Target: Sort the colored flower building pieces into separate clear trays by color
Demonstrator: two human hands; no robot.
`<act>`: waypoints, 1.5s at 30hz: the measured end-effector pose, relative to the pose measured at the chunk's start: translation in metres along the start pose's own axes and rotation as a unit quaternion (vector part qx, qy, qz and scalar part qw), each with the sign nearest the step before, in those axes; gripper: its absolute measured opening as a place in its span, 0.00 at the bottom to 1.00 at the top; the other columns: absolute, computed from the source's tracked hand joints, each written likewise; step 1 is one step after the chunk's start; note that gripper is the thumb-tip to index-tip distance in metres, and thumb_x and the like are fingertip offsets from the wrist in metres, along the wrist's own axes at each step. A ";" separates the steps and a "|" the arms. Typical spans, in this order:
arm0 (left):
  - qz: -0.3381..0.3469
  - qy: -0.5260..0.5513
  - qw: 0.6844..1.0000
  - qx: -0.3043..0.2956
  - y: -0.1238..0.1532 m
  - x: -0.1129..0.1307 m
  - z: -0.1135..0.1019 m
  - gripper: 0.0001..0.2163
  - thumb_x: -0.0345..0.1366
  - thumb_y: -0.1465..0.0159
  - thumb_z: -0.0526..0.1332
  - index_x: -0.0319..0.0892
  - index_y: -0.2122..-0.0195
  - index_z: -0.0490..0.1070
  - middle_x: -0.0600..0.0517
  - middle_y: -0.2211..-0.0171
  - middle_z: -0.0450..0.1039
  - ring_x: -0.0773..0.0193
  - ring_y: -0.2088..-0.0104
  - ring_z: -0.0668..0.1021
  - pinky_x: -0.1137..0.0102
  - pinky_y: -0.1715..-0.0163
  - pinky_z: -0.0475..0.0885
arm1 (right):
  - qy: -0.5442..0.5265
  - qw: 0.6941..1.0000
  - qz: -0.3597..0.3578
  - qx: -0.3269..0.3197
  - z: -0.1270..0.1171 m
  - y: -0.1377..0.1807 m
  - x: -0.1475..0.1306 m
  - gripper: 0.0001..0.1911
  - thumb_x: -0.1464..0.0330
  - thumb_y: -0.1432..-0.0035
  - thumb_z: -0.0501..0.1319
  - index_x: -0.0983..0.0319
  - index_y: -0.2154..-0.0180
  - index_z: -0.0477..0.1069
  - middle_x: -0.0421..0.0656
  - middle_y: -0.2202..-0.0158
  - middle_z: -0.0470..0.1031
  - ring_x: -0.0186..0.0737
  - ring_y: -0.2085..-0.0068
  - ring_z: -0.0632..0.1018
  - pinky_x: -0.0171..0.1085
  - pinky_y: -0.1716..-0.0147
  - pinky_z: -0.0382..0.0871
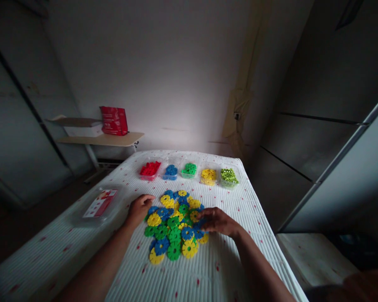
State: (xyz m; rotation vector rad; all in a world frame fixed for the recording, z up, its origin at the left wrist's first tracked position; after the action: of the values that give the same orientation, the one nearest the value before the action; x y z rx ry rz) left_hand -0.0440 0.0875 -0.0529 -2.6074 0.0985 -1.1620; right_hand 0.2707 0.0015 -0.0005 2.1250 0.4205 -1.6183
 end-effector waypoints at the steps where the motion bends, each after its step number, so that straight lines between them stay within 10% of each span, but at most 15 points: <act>1: 0.000 -0.001 1.000 0.000 0.000 0.000 0.000 0.11 0.29 0.45 0.52 0.41 0.67 0.74 0.50 0.65 0.77 0.64 0.64 0.76 0.72 0.61 0.69 | 0.027 0.999 -0.001 -0.017 0.004 0.000 -0.002 0.23 0.60 0.61 0.65 0.62 0.60 0.71 0.42 0.66 0.74 0.36 0.70 0.72 0.33 0.71 0.65; 11: 0.000 -0.022 1.000 0.005 0.000 0.002 -0.002 0.10 0.29 0.45 0.53 0.42 0.68 0.73 0.52 0.67 0.76 0.64 0.65 0.76 0.73 0.62 0.68 | 0.267 0.963 -0.042 0.005 0.009 -0.008 -0.006 0.13 0.70 0.60 0.65 0.61 0.67 0.75 0.38 0.66 0.73 0.35 0.68 0.71 0.32 0.70 0.64; 24: -0.024 -0.005 1.000 0.008 0.000 0.003 0.001 0.09 0.30 0.45 0.54 0.43 0.68 0.74 0.52 0.67 0.77 0.64 0.66 0.75 0.73 0.64 0.67 | -0.011 0.998 0.009 0.055 -0.002 -0.013 -0.005 0.18 0.61 0.62 0.67 0.62 0.70 0.65 0.34 0.79 0.67 0.26 0.82 0.63 0.29 0.84 0.57; 37: -0.018 0.029 0.999 0.011 0.001 -0.002 0.000 0.11 0.30 0.45 0.53 0.39 0.66 0.74 0.50 0.66 0.76 0.64 0.65 0.76 0.72 0.62 0.67 | -0.111 0.938 -0.049 0.323 0.007 -0.185 -0.079 0.14 0.74 0.59 0.63 0.62 0.67 0.63 0.35 0.81 0.69 0.32 0.81 0.73 0.31 0.81 0.68; 45: -0.033 0.052 0.998 0.007 0.001 0.001 -0.003 0.11 0.29 0.46 0.53 0.39 0.67 0.74 0.50 0.69 0.76 0.64 0.67 0.75 0.72 0.64 0.67 | 0.008 0.936 -0.040 0.349 -0.007 -0.128 -0.020 0.02 0.71 0.59 0.58 0.62 0.76 0.66 0.35 0.85 0.66 0.32 0.83 0.72 0.29 0.83 0.62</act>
State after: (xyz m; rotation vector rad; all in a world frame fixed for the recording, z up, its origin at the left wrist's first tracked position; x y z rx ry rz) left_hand -0.0458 0.0853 -0.0508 -2.5553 0.0259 -1.3165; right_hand 0.2087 0.1151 0.0007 2.6417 -0.0983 -2.0080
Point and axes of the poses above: each hand's wrist, its own y-axis away from the middle knuckle, its own z-axis out of the palm, x = y × z, the point moved 1 cm from there along -y, towards the middle knuckle
